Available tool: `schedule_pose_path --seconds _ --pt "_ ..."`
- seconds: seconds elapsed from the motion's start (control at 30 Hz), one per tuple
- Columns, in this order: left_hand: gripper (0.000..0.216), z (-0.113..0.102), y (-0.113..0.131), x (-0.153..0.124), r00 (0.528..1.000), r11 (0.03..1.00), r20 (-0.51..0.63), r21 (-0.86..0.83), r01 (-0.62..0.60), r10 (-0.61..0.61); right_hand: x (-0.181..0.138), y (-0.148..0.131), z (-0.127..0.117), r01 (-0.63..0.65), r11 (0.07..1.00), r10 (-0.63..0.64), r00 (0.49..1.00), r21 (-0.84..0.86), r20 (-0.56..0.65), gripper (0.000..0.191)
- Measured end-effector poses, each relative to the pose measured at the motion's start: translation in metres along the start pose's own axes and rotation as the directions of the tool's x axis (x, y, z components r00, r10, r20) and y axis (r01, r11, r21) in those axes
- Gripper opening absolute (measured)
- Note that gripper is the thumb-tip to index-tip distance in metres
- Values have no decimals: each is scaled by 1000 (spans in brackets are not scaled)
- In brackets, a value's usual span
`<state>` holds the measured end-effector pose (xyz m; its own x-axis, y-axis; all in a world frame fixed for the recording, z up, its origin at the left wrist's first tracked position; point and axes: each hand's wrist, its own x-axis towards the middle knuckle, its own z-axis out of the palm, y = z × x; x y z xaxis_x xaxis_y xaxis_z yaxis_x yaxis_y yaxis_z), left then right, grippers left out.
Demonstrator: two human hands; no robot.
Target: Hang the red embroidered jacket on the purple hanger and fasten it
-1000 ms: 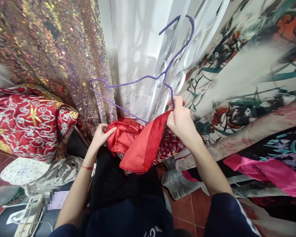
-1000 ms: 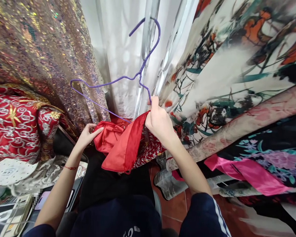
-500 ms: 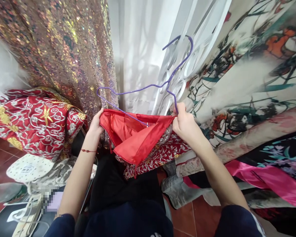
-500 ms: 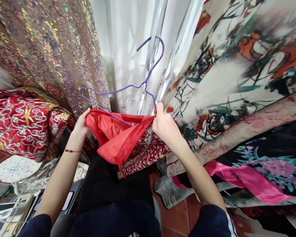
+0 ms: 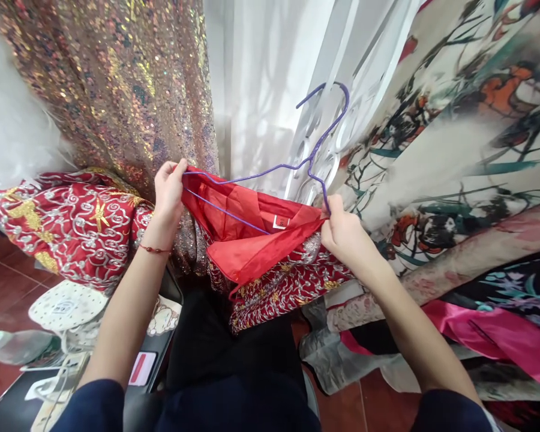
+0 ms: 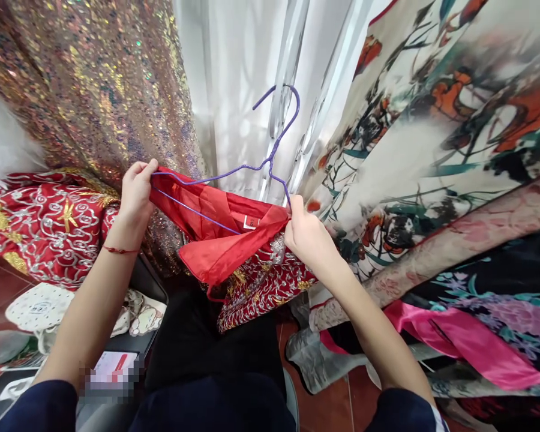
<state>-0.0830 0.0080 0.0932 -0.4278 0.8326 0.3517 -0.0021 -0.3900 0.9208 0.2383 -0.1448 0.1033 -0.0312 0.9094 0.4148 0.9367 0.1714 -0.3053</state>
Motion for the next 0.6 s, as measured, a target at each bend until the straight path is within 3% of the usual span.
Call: schedule_pose_path --seconds 0.03,0.1,0.2,0.27,0.5,0.6 --pt "32 -4 6 -4 991 975 10 175 -136 137 0 2 1 8 1000 -8 1000 6 -7 35" --pt "27 -10 18 -12 942 804 95 496 -326 323 1 5 3 28 1000 -28 999 5 -24 35" --pt "17 -15 31 -24 923 555 227 745 -370 311 -2 10 6 64 998 -65 997 -13 -49 35" --pt "16 -14 34 -30 929 485 260 797 -360 263 -6 12 8 82 996 -84 993 -39 -78 37" --pt "28 22 19 -66 888 512 356 727 -458 289 -19 12 13 96 991 -112 977 -95 -180 55" --pt "25 39 15 -87 853 587 431 624 -517 293 -23 13 12 85 991 -108 968 -105 -226 65"
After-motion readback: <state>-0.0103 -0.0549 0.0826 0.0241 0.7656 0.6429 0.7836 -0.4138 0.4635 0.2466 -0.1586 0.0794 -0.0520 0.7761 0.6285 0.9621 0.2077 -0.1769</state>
